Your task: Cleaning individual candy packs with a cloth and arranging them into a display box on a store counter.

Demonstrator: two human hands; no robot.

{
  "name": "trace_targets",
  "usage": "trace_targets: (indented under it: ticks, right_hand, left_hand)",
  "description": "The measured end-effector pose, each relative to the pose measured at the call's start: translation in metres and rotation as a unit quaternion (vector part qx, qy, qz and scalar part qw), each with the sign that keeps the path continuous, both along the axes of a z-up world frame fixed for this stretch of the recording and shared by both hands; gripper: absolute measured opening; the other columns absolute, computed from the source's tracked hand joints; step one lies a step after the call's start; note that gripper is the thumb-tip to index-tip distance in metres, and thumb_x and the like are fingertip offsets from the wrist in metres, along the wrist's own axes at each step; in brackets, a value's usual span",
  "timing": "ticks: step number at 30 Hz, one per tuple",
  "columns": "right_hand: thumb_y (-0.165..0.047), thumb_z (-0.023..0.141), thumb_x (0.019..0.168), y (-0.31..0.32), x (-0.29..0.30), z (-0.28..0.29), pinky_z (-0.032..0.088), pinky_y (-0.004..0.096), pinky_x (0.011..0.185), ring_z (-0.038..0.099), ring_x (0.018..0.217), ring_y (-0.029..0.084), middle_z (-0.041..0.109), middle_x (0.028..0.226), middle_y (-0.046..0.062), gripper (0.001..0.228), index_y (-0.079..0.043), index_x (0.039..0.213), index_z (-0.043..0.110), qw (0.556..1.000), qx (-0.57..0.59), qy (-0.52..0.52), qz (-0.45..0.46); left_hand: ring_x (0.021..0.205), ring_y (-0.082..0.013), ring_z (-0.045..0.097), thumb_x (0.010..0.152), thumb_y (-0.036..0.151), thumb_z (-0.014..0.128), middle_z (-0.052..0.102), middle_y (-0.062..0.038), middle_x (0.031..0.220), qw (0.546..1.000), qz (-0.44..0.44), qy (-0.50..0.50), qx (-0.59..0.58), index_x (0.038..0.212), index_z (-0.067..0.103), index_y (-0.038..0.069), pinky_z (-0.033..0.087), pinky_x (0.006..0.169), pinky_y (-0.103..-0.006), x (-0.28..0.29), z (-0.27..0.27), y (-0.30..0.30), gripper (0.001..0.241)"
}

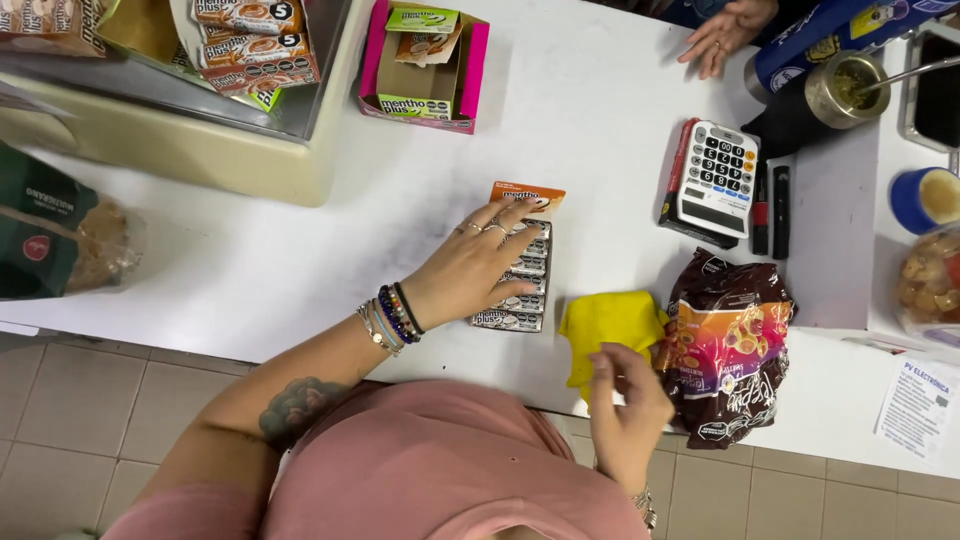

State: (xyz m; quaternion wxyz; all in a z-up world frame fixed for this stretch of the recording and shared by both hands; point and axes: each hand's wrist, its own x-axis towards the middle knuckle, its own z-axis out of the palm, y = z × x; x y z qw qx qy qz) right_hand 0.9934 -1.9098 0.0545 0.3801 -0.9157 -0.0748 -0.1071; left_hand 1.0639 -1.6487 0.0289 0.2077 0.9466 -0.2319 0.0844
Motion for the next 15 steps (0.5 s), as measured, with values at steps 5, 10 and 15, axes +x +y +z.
trace_targets:
  ticks: [5, 10, 15]
  right_hand:
    - [-0.022, 0.068, 0.088, 0.021, 0.006, -0.051, 0.064, 0.032, 0.079, 0.066, 0.109, 0.019, 0.063, 0.128, 0.009, 0.065, -0.011, 0.147, 0.044, 0.948, 0.05, 0.282, 0.141]
    - [-0.014, 0.082, 0.079, 0.055, 0.014, -0.06, 0.048, 0.053, 0.101, 0.051, 0.125, 0.044, 0.047, 0.15, 0.029, 0.085, 0.006, 0.151, 0.042, 0.981, -0.056, 0.118, 0.145]
    - [0.0, 0.076, 0.081, 0.068, 0.011, -0.036, 0.054, 0.05, 0.095, 0.054, 0.126, 0.046, 0.046, 0.148, 0.032, 0.077, 0.006, 0.151, 0.044, 0.966, 0.145, 0.149, 0.15]
  left_hand:
    - [0.157, -0.0445, 0.01, 0.108, 0.036, 0.043, 0.014, -0.029, 0.167, 0.992, 0.102, 0.049, -0.052, 0.158, 0.027, -0.005, 0.013, 0.129, -0.0501, -0.011, -0.025, -0.028, 0.067]
    - [0.155, -0.0515, 0.002, 0.108, 0.024, 0.025, 0.009, -0.035, 0.168, 0.947, 0.142, 0.094, -0.272, 0.165, 0.006, -0.002, 0.006, 0.123, -0.0619, -0.019, -0.023, -0.041, 0.065]
    - [0.154, -0.0504, 0.014, 0.107, 0.051, 0.008, 0.023, -0.036, 0.163, 0.906, 0.168, 0.074, -0.382, 0.161, 0.018, -0.005, 0.008, 0.125, -0.0586, -0.027, -0.013, -0.027, 0.078]
